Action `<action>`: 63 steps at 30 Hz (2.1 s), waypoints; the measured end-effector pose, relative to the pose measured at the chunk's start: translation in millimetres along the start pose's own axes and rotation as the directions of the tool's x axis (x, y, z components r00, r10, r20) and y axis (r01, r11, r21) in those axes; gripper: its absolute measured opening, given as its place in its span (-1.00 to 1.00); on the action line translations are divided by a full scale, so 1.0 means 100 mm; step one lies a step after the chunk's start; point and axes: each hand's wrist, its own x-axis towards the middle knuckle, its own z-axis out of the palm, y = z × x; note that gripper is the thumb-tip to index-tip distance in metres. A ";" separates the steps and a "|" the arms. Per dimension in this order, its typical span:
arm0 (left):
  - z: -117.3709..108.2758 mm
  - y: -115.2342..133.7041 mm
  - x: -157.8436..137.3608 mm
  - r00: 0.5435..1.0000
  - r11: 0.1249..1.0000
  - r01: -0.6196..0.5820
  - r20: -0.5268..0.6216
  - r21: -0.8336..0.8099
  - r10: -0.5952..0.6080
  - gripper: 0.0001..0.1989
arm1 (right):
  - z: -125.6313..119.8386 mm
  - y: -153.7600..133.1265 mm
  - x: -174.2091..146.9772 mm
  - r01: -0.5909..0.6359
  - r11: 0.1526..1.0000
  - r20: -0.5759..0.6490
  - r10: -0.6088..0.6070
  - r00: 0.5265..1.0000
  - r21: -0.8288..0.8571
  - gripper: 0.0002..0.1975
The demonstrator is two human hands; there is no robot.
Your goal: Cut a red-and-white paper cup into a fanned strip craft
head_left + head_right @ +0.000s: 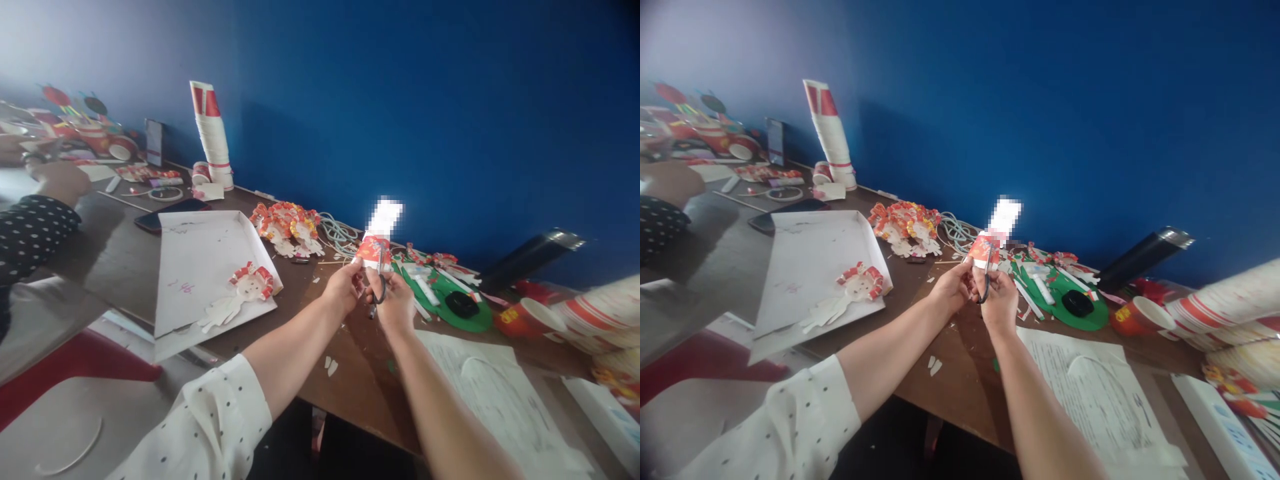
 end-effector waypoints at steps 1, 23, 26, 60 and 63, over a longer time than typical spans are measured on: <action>0.00 0.00 0.00 1.000 1.000 0.006 -0.002 0.007 -0.006 -0.71 | -0.01 0.01 0.00 0.004 1.000 0.001 -0.004 1.000 -0.006 -0.55; 0.00 0.01 0.01 0.998 0.999 -0.005 -0.056 0.038 0.008 -0.80 | -0.06 0.06 0.06 -0.022 1.000 0.012 0.022 1.000 -0.010 -0.59; 0.00 0.01 0.01 0.997 0.998 -0.036 -0.071 0.047 0.039 -0.81 | -0.06 0.08 0.06 -0.036 0.999 0.036 0.035 0.999 0.038 -0.59; 0.04 0.15 -0.02 0.980 0.993 -0.113 -0.172 -0.043 0.104 -0.74 | -0.10 0.37 0.00 0.175 0.871 0.226 -0.077 0.971 -0.458 -0.57; 0.04 0.16 -0.03 0.983 0.995 -0.098 -0.160 -0.031 0.092 -0.71 | -0.10 0.37 0.00 0.192 0.853 0.227 -0.089 0.970 -0.486 -0.59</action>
